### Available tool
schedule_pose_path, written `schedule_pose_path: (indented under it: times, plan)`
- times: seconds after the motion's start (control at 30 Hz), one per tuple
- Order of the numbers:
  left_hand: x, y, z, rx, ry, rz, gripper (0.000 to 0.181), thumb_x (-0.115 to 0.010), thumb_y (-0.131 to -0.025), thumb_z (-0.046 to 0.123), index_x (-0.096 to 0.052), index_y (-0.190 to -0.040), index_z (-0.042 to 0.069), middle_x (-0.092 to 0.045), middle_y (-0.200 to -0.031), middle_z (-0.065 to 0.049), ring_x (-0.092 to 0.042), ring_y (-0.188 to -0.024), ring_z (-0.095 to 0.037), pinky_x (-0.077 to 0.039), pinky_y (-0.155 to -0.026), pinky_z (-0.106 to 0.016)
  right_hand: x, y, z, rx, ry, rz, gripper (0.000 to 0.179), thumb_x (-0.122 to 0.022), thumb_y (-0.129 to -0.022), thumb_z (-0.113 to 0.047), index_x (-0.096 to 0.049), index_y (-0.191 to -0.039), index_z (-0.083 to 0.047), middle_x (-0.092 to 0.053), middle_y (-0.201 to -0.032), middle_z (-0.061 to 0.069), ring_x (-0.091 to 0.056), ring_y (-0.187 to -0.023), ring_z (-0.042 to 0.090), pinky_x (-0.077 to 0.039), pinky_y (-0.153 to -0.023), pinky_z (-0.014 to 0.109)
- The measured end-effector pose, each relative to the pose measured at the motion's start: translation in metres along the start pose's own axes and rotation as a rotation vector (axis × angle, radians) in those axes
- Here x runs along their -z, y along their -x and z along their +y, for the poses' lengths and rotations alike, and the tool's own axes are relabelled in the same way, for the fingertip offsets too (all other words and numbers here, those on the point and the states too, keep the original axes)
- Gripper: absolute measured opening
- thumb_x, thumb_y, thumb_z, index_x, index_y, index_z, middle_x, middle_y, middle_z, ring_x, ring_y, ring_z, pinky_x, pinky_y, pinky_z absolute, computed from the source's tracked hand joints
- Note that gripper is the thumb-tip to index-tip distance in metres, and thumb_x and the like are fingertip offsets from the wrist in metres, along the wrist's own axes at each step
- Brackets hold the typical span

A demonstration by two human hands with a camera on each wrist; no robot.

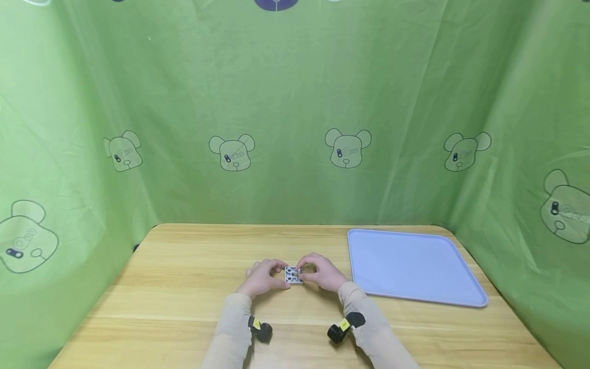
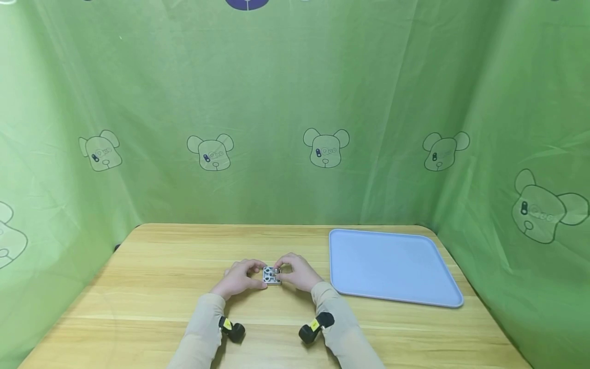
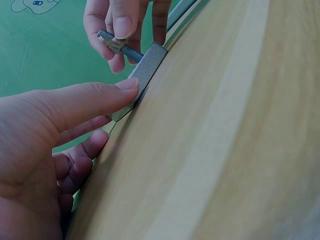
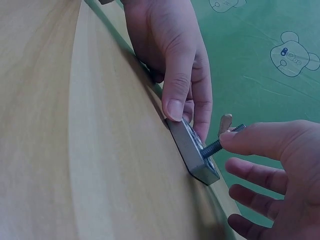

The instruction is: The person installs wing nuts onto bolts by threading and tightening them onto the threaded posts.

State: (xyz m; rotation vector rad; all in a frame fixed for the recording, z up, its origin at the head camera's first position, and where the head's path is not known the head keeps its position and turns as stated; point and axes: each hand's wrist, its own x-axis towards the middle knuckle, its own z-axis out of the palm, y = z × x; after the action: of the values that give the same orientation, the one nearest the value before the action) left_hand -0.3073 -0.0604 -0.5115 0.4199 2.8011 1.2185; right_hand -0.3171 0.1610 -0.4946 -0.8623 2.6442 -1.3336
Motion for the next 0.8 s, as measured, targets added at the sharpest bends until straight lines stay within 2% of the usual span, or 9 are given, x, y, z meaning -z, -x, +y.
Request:
schedule_pose_path:
  times: [0.43, 0.63, 0.8]
  plan:
    - [-0.001, 0.000, 0.000, 0.001, -0.014, 0.007, 0.055, -0.084, -0.067, 0.040, -0.066, -0.118, 0.025, -0.065, -0.106, 0.003, -0.050, -0.101, -0.019, -0.030, -0.090, -0.043, -0.004, -0.001, -0.004, -0.069, 0.033, 0.032, 0.013, -0.074, -0.082, -0.015, -0.063, -0.090, -0.012, -0.064, -0.102, 0.004, -0.058, -0.105, 0.024, -0.042, -0.099, 0.052]
    - [-0.001, 0.000, 0.000, -0.007, -0.023, 0.008, 0.056, -0.084, -0.067, 0.039, -0.067, -0.117, 0.023, -0.065, -0.107, 0.002, -0.050, -0.101, -0.019, -0.030, -0.090, -0.045, 0.002, 0.001, -0.005, -0.060, 0.022, 0.039, 0.012, -0.069, -0.085, -0.019, -0.064, -0.094, -0.013, -0.066, -0.109, 0.007, -0.058, -0.113, 0.032, -0.041, -0.101, 0.057]
    - [-0.001, -0.001, 0.000, -0.003, -0.024, 0.011, 0.055, -0.084, -0.067, 0.039, -0.067, -0.117, 0.023, -0.065, -0.105, 0.003, -0.050, -0.099, -0.019, -0.030, -0.089, -0.043, 0.007, 0.002, -0.005, -0.055, 0.012, 0.048, 0.011, -0.060, -0.088, -0.012, -0.066, -0.098, -0.013, -0.066, -0.115, 0.009, -0.057, -0.117, 0.035, -0.041, -0.102, 0.058]
